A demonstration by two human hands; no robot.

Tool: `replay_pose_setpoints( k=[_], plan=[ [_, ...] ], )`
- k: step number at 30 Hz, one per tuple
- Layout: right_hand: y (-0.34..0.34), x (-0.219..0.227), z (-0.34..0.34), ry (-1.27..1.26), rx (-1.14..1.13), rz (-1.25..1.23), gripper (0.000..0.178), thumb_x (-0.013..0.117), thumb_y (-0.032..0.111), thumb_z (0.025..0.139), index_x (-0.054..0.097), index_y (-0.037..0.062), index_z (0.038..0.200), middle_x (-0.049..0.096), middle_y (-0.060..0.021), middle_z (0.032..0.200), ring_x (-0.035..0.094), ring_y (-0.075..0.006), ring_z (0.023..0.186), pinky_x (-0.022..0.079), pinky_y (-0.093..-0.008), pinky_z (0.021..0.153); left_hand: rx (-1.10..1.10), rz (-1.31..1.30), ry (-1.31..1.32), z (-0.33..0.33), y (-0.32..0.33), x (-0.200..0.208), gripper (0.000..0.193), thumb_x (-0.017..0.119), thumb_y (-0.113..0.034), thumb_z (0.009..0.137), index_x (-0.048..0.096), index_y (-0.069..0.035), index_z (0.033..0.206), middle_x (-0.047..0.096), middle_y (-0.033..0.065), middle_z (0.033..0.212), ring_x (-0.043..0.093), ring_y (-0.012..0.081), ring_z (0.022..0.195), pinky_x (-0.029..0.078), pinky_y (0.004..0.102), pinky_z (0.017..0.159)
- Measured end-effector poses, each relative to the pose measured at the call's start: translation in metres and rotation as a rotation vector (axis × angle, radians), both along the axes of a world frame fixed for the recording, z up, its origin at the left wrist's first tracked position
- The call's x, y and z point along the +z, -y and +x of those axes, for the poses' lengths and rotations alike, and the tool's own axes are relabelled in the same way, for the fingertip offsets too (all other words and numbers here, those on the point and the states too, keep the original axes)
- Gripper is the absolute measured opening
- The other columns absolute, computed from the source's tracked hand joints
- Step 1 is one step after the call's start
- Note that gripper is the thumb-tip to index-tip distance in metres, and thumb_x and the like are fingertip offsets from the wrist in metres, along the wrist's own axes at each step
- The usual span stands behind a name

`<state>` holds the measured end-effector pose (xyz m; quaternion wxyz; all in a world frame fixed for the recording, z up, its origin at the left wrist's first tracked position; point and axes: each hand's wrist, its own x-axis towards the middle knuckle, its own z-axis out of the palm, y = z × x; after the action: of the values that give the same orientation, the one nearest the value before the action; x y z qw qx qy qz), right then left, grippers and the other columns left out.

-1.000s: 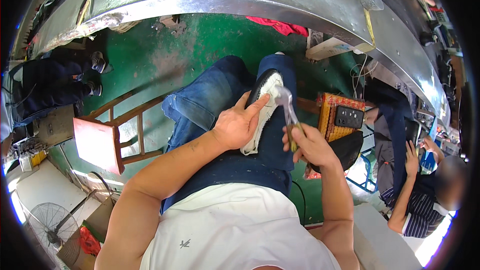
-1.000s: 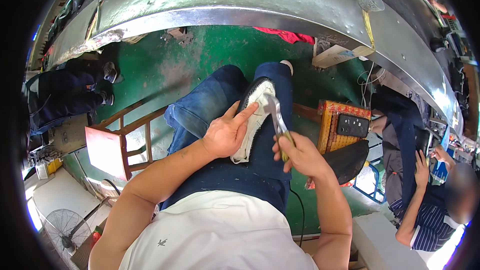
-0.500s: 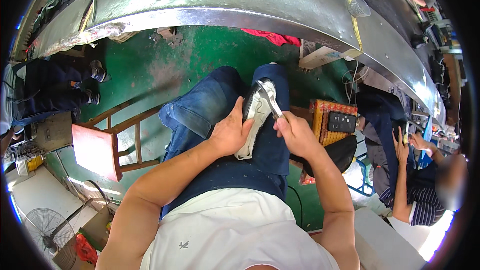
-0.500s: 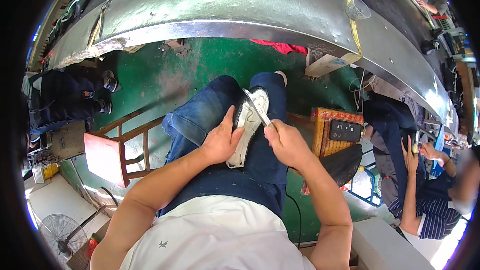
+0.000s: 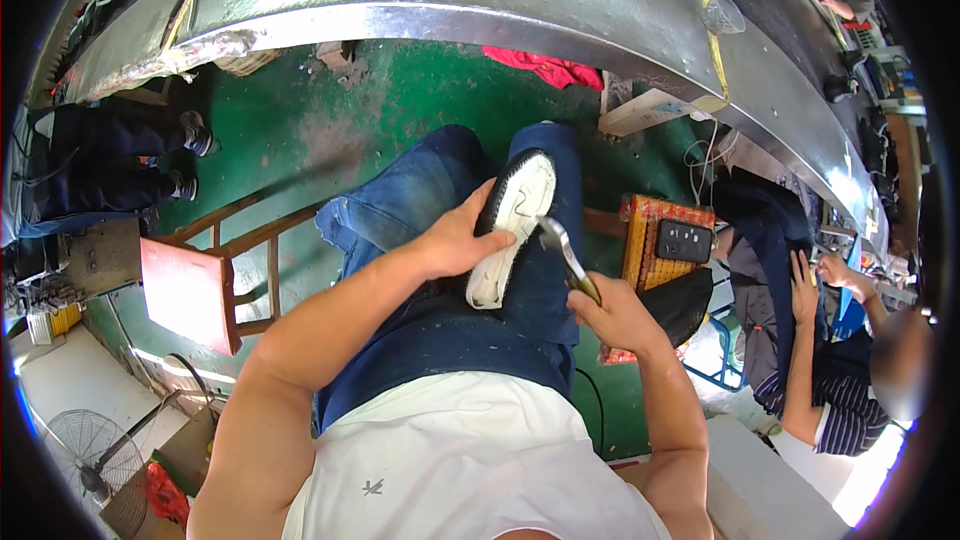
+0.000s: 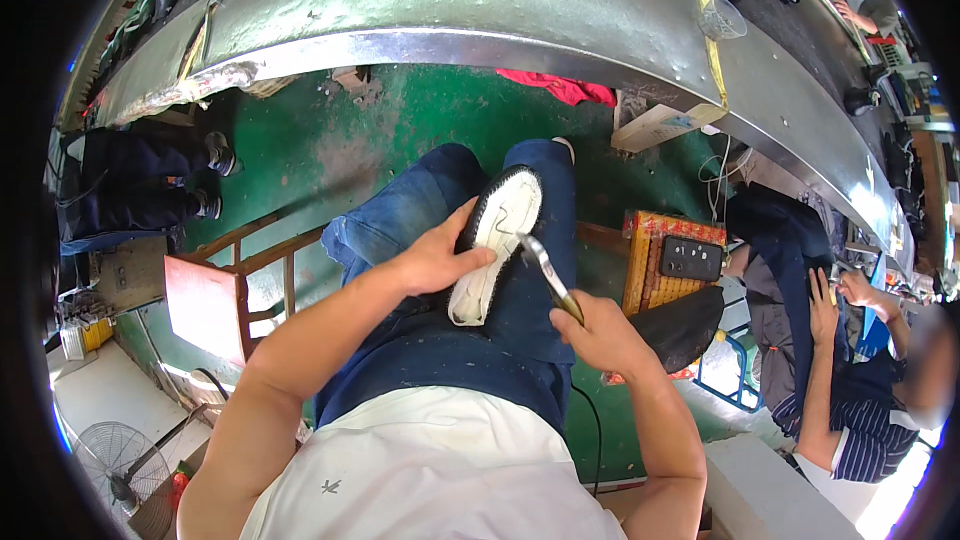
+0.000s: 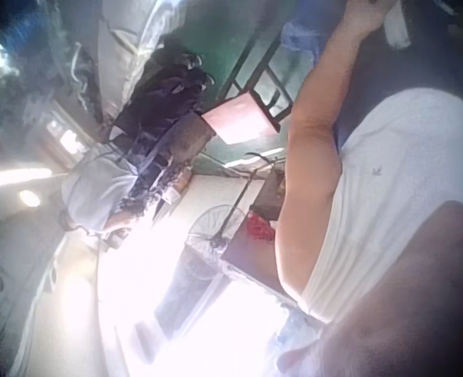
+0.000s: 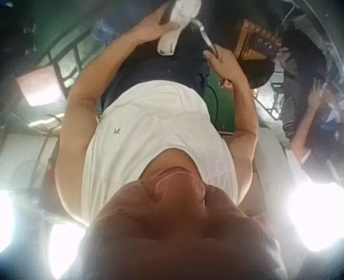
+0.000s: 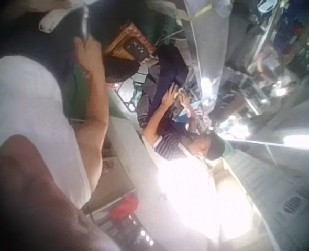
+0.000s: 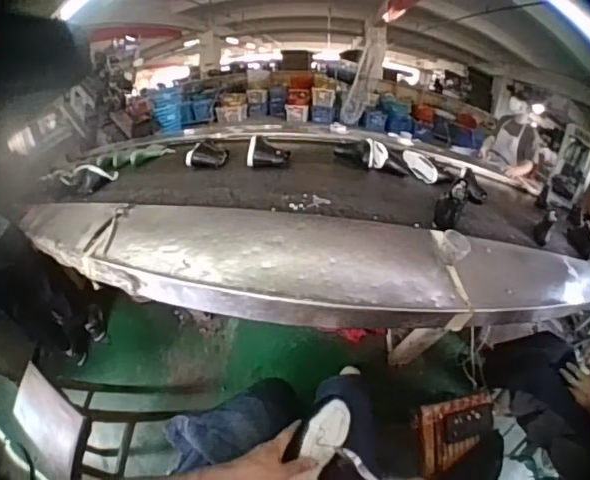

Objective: The person shapes a shoe upper onto a shoe form using pincers.

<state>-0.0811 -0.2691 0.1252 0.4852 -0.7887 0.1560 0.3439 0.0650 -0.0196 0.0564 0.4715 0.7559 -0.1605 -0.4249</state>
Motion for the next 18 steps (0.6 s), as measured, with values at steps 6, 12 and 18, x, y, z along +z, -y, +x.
replay_pose_setpoints(
  k=[6,12,18],
  plan=[
    [-0.027,0.002,-0.014,0.36,0.309,-0.155,0.032,0.064,0.026,0.097,0.06,0.0012,0.117,0.068,-0.0224,0.096,0.067,-0.0428,0.087,0.052,-0.0473,0.076,0.047,-0.116,-0.237,0.008,0.004,-0.018,0.093,0.076,-0.023,0.091,0.019,0.0,0.161,0.045,0.0193,0.154,0.044,0.0265,0.142,0.034,0.0351,0.118],
    [-0.012,0.013,-0.019,0.241,0.448,-0.306,0.033,0.061,0.029,0.099,0.061,0.0016,0.116,0.068,-0.0235,0.097,0.066,-0.045,0.089,0.051,-0.0509,0.077,0.113,-0.189,-0.265,0.006,0.001,-0.027,0.088,0.075,-0.014,0.092,0.022,-0.003,0.161,0.048,0.014,0.152,0.046,0.0211,0.138,0.037,0.0349,0.116],
    [0.001,0.016,-0.033,0.075,0.306,-0.132,0.035,0.057,0.034,0.101,0.062,0.0006,0.109,0.068,-0.0234,0.098,0.064,-0.0458,0.09,0.05,-0.0528,0.079,0.17,-0.134,-0.224,0.0,-0.001,-0.025,0.087,0.076,-0.014,0.092,0.024,-0.003,0.161,0.051,0.0135,0.149,0.05,0.0208,0.134,0.04,0.0357,0.114]
  ],
)
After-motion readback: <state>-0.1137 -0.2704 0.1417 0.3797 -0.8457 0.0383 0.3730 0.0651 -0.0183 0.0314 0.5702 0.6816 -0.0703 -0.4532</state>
